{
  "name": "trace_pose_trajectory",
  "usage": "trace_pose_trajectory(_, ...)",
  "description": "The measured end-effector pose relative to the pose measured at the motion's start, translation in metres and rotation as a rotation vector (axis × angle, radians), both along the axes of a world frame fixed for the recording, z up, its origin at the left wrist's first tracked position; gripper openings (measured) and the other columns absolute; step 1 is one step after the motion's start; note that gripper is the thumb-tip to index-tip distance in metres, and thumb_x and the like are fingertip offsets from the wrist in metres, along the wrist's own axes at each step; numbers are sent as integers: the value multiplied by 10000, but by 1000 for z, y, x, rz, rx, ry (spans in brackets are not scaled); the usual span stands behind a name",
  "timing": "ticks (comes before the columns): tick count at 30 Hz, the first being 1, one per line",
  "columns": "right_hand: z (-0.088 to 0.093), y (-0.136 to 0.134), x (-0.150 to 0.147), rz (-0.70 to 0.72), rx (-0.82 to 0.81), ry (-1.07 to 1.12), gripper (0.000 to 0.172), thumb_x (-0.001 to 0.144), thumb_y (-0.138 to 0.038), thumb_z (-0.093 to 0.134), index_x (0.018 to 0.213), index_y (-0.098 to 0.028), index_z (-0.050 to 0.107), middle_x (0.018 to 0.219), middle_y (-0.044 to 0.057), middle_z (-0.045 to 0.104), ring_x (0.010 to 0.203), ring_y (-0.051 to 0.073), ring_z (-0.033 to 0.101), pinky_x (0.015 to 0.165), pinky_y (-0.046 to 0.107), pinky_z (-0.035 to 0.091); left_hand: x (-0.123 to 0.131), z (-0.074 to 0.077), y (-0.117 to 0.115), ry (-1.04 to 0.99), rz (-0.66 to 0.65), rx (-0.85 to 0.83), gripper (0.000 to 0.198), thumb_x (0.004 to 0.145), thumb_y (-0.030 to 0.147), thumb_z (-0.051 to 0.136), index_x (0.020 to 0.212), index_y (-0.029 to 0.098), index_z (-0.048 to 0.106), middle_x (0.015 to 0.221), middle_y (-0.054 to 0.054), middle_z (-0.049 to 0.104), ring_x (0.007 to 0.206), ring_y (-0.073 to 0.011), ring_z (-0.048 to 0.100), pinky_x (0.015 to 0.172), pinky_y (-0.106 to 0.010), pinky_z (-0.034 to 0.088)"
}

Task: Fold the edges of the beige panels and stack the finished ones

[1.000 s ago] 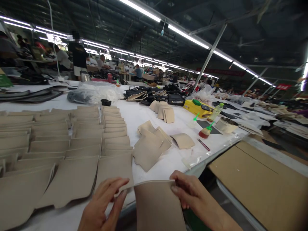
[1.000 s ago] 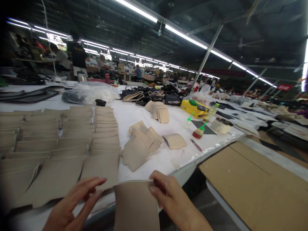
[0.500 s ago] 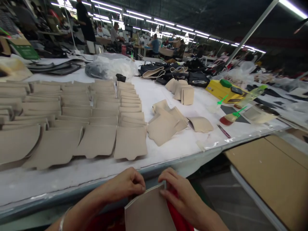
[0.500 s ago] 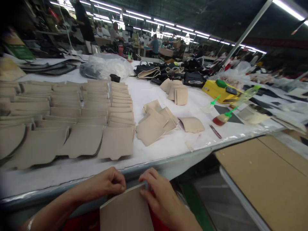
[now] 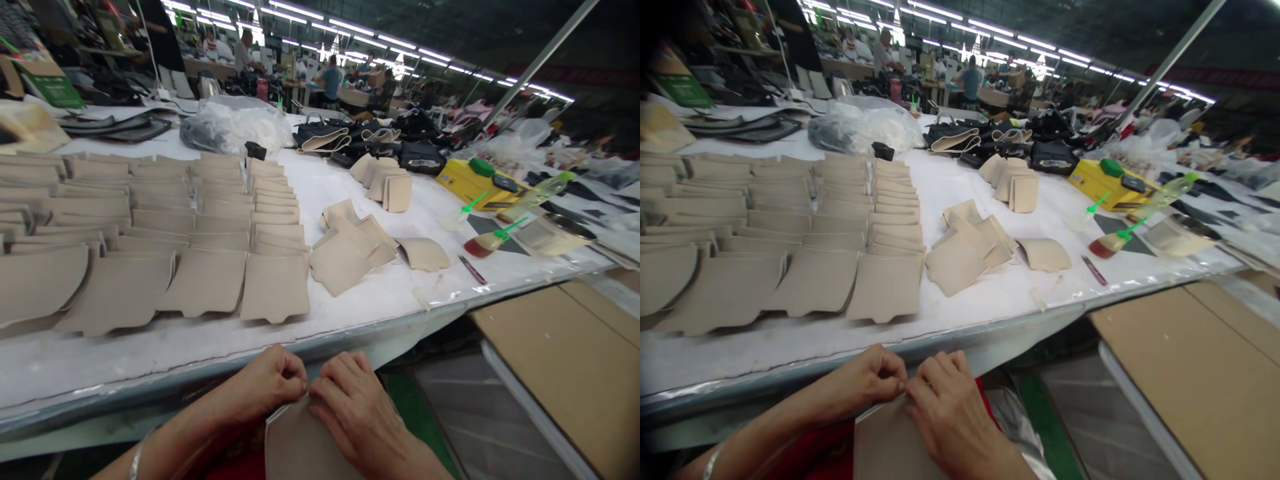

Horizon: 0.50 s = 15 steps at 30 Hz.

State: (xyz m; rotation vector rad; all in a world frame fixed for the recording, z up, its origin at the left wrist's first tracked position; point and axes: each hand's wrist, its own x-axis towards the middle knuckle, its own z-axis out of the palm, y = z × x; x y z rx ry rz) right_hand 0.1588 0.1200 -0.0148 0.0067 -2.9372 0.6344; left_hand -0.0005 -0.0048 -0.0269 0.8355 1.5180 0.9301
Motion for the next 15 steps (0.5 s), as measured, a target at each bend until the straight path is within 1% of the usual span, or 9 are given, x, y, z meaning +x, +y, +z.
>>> trace_pose_trajectory(4, -1, -1, 0, -31, -32, -30, 124, 821, -126, 672, 877, -182, 576, 906, 30, 588, 855, 205, 468, 766, 357, 268, 4, -4, -2, 15, -6, 2, 168, 621, 216, 476, 655, 121, 610, 568, 49, 411, 563, -104, 321, 506, -236, 233)
trace_pose_trajectory(10, -7, -1, 0, 44, -100, -212, 121, 851, -174, 677, 831, -184, 558, 906, 8, 577, 898, 189, 489, 779, 343, 294, 12, -8, -2, 105, -71, 5, 137, 575, 199, 453, 582, 137, 575, 531, 58, 404, 536, -102, 336, 486, -234, 238)
trace_pose_trajectory(12, -1, -1, 0, 70, -136, -250, 131, 850, -173, 684, 839, -190, 554, 926, -1, 578, 918, 181, 491, 784, 333, 311, 12, -9, 0, 147, -88, 1, 113, 575, 197, 468, 560, 142, 565, 517, 64, 380, 532, -101, 330, 480, -233, 224)
trace_pose_trajectory(14, 15, -1, 1, 122, -168, -266, 162, 832, -182, 718, 830, -195, 557, 942, -8, 582, 938, 177, 496, 799, 324, 335, 11, -8, 1, 194, -79, -4, 97, 589, 192, 473, 546, 146, 547, 516, 62, 374, 542, -102, 331, 488, -232, 218)
trace_pose_trajectory(15, 25, 0, 1, 173, -181, -264, 179, 823, -198, 737, 815, -200, 558, 935, -12, 586, 941, 176, 502, 809, 319, 349, 10, -8, 3, 212, -70, -4, 92, 595, 186, 473, 541, 148, 537, 518, 59, 377, 549, -104, 335, 495, -232, 219)
